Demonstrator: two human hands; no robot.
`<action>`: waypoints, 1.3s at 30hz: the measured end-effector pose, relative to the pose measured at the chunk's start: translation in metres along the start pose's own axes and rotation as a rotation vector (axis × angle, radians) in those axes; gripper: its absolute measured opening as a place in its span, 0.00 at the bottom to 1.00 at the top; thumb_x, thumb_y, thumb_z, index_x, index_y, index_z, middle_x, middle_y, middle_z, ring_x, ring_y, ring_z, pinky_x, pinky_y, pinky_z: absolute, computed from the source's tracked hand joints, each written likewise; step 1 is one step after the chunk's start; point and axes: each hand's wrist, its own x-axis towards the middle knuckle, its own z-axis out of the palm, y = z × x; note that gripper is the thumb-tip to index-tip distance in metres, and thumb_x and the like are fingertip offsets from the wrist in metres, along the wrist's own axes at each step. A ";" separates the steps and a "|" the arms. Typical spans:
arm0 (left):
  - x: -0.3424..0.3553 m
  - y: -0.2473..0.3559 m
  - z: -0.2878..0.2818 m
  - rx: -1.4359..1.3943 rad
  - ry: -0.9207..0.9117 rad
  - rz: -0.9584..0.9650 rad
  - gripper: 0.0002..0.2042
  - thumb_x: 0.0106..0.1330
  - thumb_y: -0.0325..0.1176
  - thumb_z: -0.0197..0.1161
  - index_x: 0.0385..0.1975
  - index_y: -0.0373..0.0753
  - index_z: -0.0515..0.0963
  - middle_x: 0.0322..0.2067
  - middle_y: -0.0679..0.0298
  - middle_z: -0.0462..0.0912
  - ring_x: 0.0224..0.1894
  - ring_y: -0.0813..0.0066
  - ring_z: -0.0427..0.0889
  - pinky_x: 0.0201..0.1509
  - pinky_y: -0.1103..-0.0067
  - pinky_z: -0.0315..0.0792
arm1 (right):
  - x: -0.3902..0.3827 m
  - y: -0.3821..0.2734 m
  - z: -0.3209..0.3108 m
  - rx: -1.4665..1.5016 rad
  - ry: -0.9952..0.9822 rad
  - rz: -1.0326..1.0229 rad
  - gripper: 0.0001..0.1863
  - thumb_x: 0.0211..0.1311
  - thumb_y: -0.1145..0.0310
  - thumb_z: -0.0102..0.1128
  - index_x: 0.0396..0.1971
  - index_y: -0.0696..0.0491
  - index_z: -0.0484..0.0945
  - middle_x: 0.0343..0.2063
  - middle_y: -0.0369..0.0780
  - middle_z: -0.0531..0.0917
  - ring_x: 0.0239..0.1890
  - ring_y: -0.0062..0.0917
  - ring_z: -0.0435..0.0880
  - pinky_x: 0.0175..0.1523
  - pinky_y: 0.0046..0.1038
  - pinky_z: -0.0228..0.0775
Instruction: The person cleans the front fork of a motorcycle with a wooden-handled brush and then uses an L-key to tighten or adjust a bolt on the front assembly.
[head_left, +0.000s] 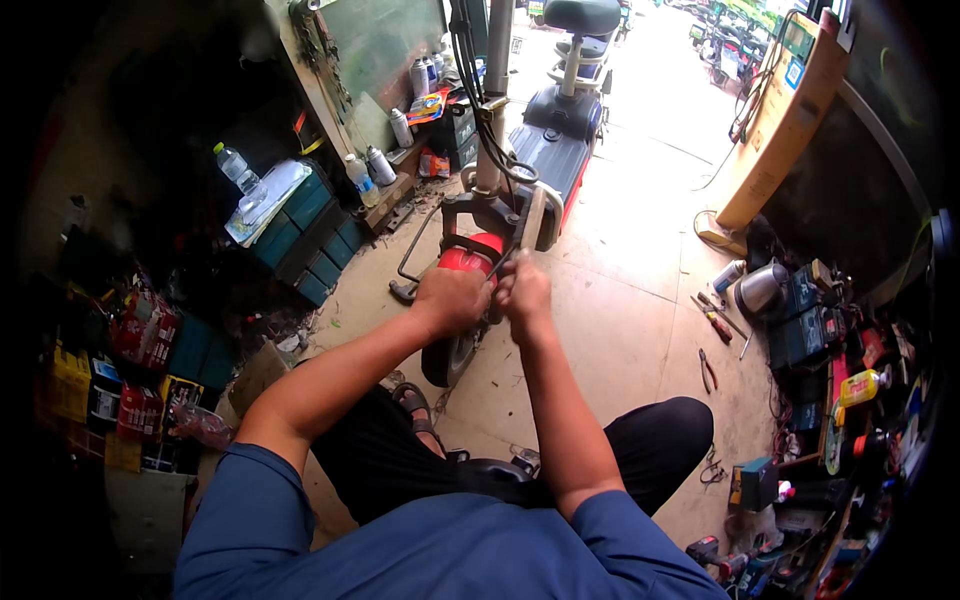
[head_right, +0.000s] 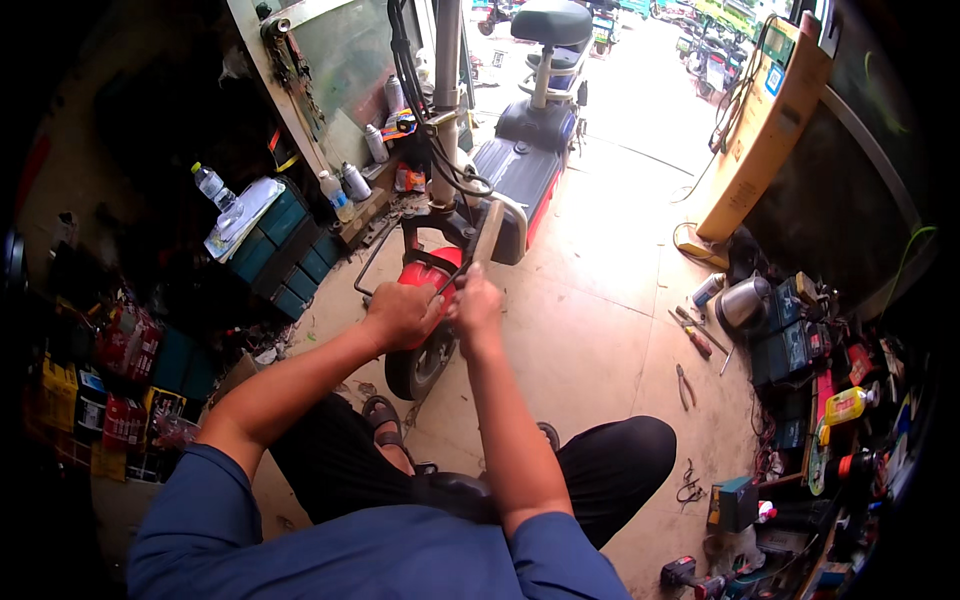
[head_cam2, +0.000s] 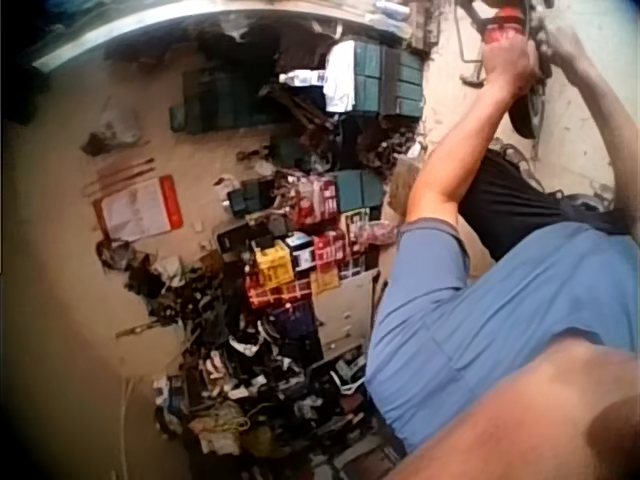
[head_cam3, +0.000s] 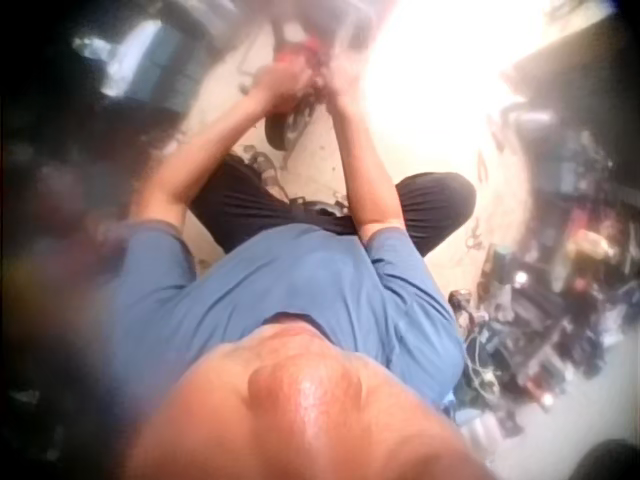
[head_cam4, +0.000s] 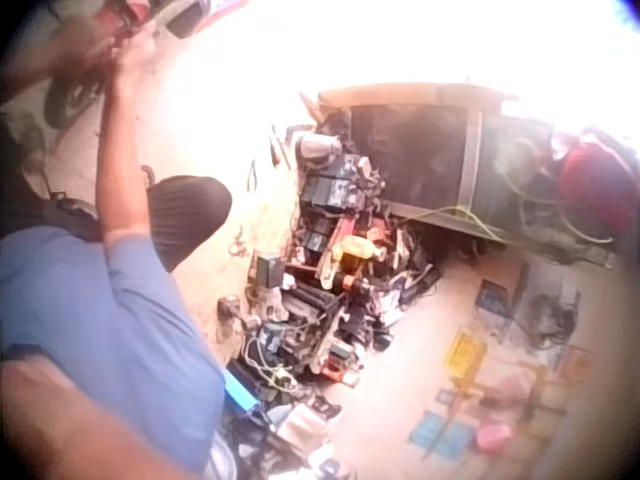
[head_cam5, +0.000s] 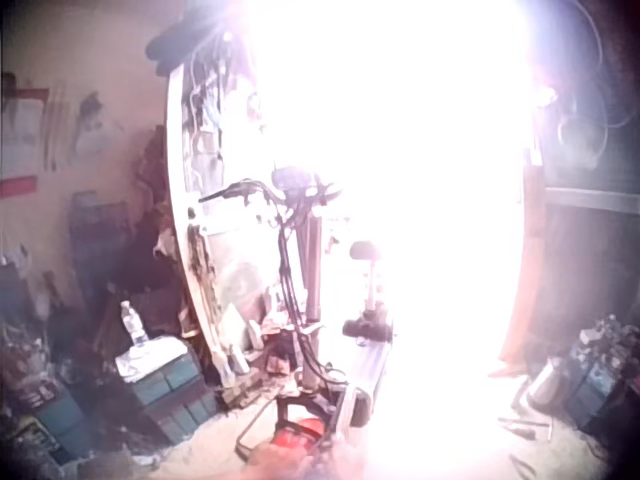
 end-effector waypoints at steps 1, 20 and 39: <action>0.000 0.001 0.001 -0.008 0.010 -0.010 0.18 0.76 0.48 0.57 0.28 0.43 0.81 0.21 0.53 0.85 0.24 0.47 0.87 0.30 0.52 0.77 | -0.014 0.011 -0.004 -0.086 -0.060 -0.039 0.27 0.86 0.48 0.46 0.32 0.54 0.76 0.17 0.29 0.67 0.14 0.15 0.64 0.19 0.23 0.56; -0.063 0.116 -0.044 -1.444 0.353 -0.366 0.16 0.85 0.39 0.56 0.54 0.31 0.82 0.45 0.64 0.88 0.50 0.76 0.84 0.55 0.74 0.78 | -0.146 -0.038 -0.016 -0.999 -0.128 -0.825 0.22 0.82 0.71 0.50 0.68 0.67 0.73 0.49 0.59 0.84 0.49 0.53 0.85 0.55 0.44 0.78; -0.096 -0.169 -0.058 -1.155 -0.339 -0.809 0.31 0.78 0.40 0.64 0.77 0.40 0.65 0.29 0.67 0.75 0.21 0.80 0.78 0.20 0.79 0.71 | -0.021 -0.016 0.014 -1.495 -0.634 -1.121 0.14 0.62 0.66 0.75 0.47 0.50 0.86 0.32 0.41 0.89 0.33 0.39 0.89 0.38 0.38 0.81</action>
